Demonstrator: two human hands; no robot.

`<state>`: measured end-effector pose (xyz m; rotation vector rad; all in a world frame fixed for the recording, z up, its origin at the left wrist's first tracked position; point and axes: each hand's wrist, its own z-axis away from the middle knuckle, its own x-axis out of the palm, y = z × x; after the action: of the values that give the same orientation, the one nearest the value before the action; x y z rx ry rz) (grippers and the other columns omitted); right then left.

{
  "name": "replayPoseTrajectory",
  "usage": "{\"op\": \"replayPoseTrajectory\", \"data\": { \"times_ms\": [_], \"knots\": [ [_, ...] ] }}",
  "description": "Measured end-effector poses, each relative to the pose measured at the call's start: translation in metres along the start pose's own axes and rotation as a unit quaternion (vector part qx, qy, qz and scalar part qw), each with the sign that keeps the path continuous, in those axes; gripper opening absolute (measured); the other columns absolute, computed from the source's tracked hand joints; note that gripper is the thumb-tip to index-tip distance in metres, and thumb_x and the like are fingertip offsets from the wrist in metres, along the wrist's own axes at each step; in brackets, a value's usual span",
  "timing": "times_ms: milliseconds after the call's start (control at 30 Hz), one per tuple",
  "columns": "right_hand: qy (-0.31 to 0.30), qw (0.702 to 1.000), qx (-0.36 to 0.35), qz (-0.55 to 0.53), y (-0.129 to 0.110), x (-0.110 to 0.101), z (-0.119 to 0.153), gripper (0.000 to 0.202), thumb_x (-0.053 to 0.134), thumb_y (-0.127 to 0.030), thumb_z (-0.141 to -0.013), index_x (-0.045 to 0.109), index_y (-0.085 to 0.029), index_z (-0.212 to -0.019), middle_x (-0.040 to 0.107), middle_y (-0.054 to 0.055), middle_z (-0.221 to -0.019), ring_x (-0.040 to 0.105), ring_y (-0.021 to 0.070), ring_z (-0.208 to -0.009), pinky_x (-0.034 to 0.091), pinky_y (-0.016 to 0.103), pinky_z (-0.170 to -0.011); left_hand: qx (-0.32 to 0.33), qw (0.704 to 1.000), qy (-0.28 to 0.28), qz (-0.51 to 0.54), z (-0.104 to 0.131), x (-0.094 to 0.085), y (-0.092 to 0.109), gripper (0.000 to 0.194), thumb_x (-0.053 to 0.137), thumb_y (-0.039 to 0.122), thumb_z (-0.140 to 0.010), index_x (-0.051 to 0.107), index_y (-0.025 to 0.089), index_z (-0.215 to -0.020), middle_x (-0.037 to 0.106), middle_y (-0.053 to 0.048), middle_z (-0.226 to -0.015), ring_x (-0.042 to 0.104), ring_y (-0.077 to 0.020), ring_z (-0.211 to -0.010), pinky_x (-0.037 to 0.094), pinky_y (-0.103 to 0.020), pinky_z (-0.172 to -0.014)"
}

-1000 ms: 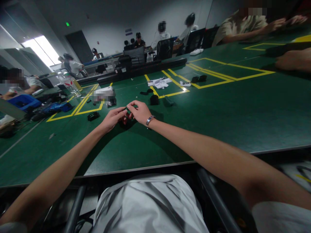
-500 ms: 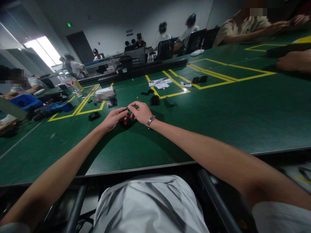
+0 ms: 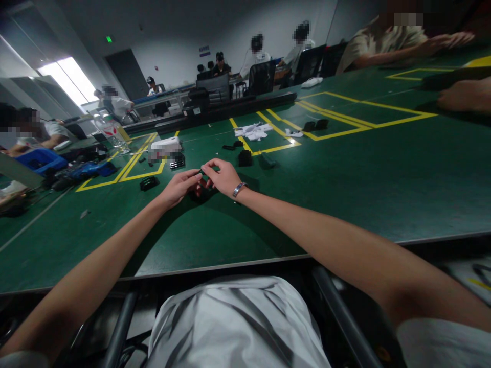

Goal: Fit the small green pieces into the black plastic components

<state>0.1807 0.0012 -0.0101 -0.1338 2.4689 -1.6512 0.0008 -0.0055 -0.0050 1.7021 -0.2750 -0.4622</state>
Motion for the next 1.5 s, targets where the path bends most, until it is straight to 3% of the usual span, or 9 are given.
{"op": "replayPoseTrajectory", "data": {
  "times_ms": [400, 833, 1500],
  "knots": [
    [0.000, 1.000, -0.002, 0.015, -0.0020, -0.0021, 0.0004, 0.030, 0.068, -0.048, -0.084, 0.062, -0.019, -0.087, 0.063, 0.002, -0.063, 0.061, 0.0146, -0.051, 0.045, 0.025, -0.042, 0.001, 1.000, -0.007, 0.000, 0.0009, -0.0001, 0.0009, 0.044, 0.065, 0.046, -0.086, 0.065, 0.014, -0.118, 0.070, -0.007, -0.086, 0.059, -0.0106, -0.061, 0.047, -0.022, -0.057],
    [-0.010, 0.998, -0.027, 0.055, -0.0038, -0.0074, -0.0002, 0.029, 0.062, -0.045, -0.089, 0.065, -0.016, -0.088, 0.060, 0.001, -0.056, 0.057, 0.0136, -0.048, 0.045, 0.024, -0.043, -0.001, 1.000, -0.009, -0.004, 0.0007, 0.0007, 0.0017, 0.043, 0.064, 0.045, -0.087, 0.066, 0.014, -0.117, 0.070, -0.007, -0.087, 0.058, -0.0099, -0.060, 0.047, -0.022, -0.056],
    [-0.022, 0.998, -0.030, 0.058, -0.0062, -0.0083, 0.0016, 0.027, 0.063, -0.043, -0.088, 0.066, -0.016, -0.089, 0.062, 0.002, -0.061, 0.058, 0.0127, -0.052, 0.046, 0.023, -0.044, 0.003, 1.000, -0.011, -0.001, 0.0010, 0.0008, 0.0014, 0.043, 0.065, 0.044, -0.087, 0.067, 0.015, -0.118, 0.070, -0.007, -0.088, 0.058, -0.0096, -0.060, 0.047, -0.022, -0.057]
  ]
}}
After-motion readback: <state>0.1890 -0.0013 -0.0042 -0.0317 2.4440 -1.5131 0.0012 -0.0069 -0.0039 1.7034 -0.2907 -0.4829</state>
